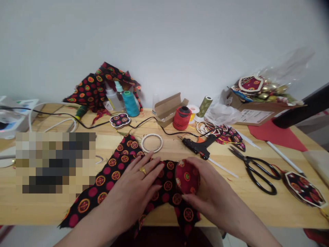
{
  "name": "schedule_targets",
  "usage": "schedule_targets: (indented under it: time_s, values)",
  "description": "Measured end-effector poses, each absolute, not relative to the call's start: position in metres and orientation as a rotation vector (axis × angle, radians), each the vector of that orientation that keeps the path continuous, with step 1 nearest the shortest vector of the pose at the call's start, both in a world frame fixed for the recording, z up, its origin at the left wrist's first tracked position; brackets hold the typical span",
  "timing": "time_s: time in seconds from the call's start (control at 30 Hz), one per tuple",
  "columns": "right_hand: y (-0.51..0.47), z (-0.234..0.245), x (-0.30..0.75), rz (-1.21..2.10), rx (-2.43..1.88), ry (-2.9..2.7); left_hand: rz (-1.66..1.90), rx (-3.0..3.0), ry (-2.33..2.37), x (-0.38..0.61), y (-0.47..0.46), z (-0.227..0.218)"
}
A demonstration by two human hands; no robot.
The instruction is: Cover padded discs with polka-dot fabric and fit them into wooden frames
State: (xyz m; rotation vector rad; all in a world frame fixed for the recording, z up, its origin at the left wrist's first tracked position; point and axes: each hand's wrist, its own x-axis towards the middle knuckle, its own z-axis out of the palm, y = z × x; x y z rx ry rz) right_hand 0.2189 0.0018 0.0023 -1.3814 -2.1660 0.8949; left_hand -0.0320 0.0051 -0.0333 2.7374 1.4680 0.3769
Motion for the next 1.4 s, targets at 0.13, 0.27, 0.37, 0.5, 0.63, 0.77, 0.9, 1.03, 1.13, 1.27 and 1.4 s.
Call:
schedule_targets:
  time_s: [0.13, 0.27, 0.37, 0.5, 0.63, 0.77, 0.9, 1.03, 1.13, 1.27, 1.4]
  values:
    - [0.001, -0.003, 0.210, 0.886, -1.305, -2.266, 0.305, 2.728, 1.381, -0.024, -0.002, -0.036]
    - [0.000, -0.009, 0.203, 0.903, -1.303, -2.321, 0.330, 2.707, 1.384, -0.026, -0.003, -0.040]
    - [0.001, -0.012, 0.205, 0.894, -1.291, -2.319, 0.366, 2.674, 1.359, -0.029, -0.004, -0.041]
    - [0.000, -0.019, 0.222, 0.764, -1.329, -2.134, 0.397, 2.643, 1.330, -0.026, -0.010, -0.040]
    - [-0.013, -0.030, 0.236, 0.615, -1.401, -1.966, 0.438, 2.622, 1.311, -0.015, -0.015, -0.041]
    - [-0.036, -0.039, 0.234, 0.413, -1.412, -1.931, 0.440, 2.540, 1.360, -0.004, -0.015, -0.044]
    - [-0.050, -0.041, 0.229, 0.166, -1.151, -2.109, 0.439, 2.484, 1.455, 0.003, -0.013, -0.044]
    - [-0.050, -0.048, 0.223, 0.020, -0.888, -2.241, 0.439, 2.510, 1.488, 0.006, -0.013, -0.045]
    - [-0.049, -0.055, 0.220, 0.001, -0.842, -2.223, 0.458, 2.535, 1.504, 0.007, -0.012, -0.047]
    - [-0.050, -0.060, 0.220, 0.048, -0.825, -2.225, 0.490, 2.523, 1.477, 0.009, -0.010, -0.050]
    - [-0.049, -0.059, 0.222, 0.077, -0.826, -2.229, 0.509, 2.494, 1.482, 0.011, -0.009, -0.051]
